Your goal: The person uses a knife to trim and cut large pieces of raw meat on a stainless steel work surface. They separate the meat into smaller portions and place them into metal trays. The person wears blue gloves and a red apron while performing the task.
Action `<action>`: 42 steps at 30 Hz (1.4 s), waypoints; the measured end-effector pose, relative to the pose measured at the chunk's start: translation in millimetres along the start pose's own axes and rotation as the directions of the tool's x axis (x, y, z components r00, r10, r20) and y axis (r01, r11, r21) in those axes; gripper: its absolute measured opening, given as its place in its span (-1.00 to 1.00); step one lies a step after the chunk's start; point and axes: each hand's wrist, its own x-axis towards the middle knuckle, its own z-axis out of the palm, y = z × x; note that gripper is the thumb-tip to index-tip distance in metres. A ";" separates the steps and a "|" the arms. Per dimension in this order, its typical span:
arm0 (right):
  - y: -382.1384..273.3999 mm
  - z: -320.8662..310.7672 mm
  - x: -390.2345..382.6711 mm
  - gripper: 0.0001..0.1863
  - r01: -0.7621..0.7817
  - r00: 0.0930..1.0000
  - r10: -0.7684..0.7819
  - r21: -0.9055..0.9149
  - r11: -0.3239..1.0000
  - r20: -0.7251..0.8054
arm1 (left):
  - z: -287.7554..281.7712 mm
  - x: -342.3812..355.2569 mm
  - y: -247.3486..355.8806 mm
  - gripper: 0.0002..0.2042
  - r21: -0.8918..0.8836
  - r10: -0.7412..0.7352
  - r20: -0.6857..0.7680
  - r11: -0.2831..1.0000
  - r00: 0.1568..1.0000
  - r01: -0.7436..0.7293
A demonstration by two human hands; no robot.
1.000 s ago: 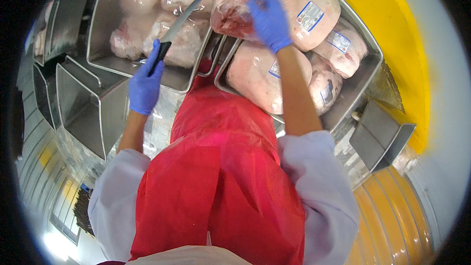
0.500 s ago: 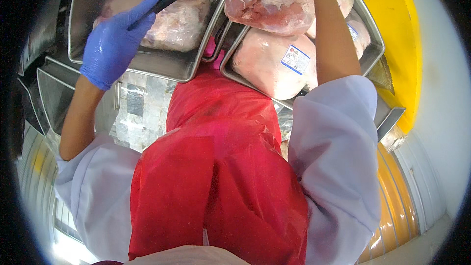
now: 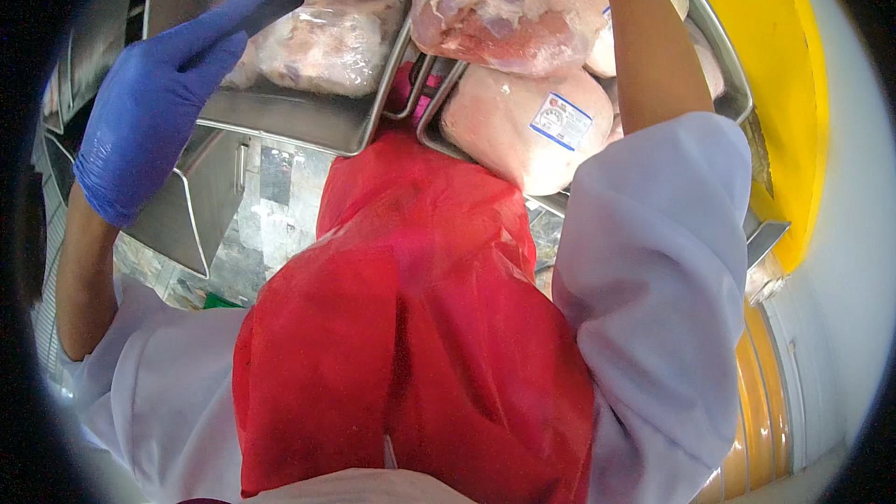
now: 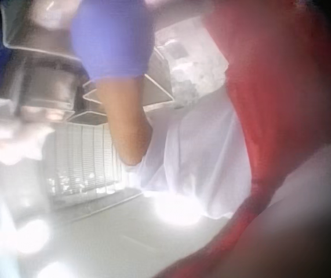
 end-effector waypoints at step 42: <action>24.4 -0.3 7.3 -0.13 0.080 0.996 -0.071 -0.194 0.978 0.050 | 248.8 -12.9 89.4 -0.40 -0.272 -0.382 -0.411 0.918 0.828 0.289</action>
